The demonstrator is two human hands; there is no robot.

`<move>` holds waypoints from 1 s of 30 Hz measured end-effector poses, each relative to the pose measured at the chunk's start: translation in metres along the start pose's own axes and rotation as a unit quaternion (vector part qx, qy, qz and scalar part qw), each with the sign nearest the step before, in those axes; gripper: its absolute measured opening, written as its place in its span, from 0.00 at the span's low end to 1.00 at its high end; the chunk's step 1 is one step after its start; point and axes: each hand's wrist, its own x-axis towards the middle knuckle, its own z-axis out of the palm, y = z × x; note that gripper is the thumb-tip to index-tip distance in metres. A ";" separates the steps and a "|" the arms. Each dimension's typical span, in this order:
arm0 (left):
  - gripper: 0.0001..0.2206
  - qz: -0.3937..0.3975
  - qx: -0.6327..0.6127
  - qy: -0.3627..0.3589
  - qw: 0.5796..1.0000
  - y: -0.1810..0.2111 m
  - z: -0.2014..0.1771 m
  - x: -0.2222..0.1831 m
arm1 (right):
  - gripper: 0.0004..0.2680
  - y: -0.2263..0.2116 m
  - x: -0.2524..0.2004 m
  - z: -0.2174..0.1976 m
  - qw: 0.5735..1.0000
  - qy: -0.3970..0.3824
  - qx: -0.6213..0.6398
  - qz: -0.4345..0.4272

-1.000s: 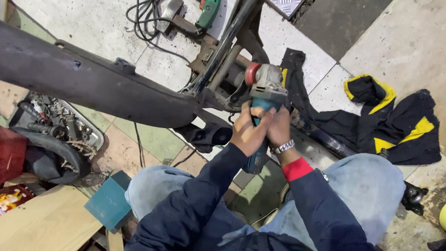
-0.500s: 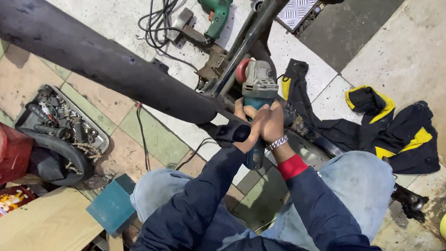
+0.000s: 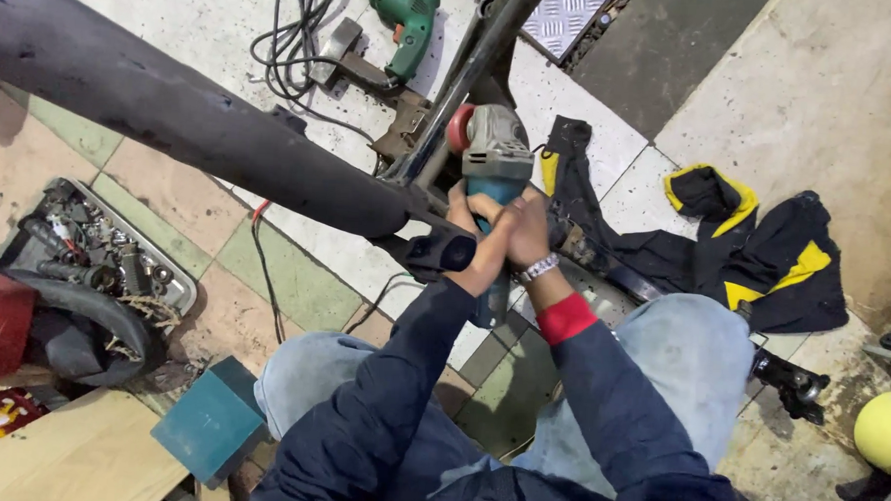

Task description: Using an angle grinder and a power drill to modify or repair a motorcycle frame

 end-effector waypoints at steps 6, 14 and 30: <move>0.47 -0.013 -0.085 0.001 0.996 -0.008 0.010 0.001 | 0.09 -0.037 -0.012 0.017 0.987 0.068 0.071 0.124; 0.45 0.011 -0.154 -0.049 0.987 -0.020 -0.005 0.003 | 0.16 -0.121 -0.024 0.010 0.978 0.075 -0.189 0.050; 0.40 0.057 -0.173 -0.049 0.982 0.027 -0.021 -0.005 | 0.21 -0.146 -0.024 -0.005 0.982 0.085 -0.077 -0.148</move>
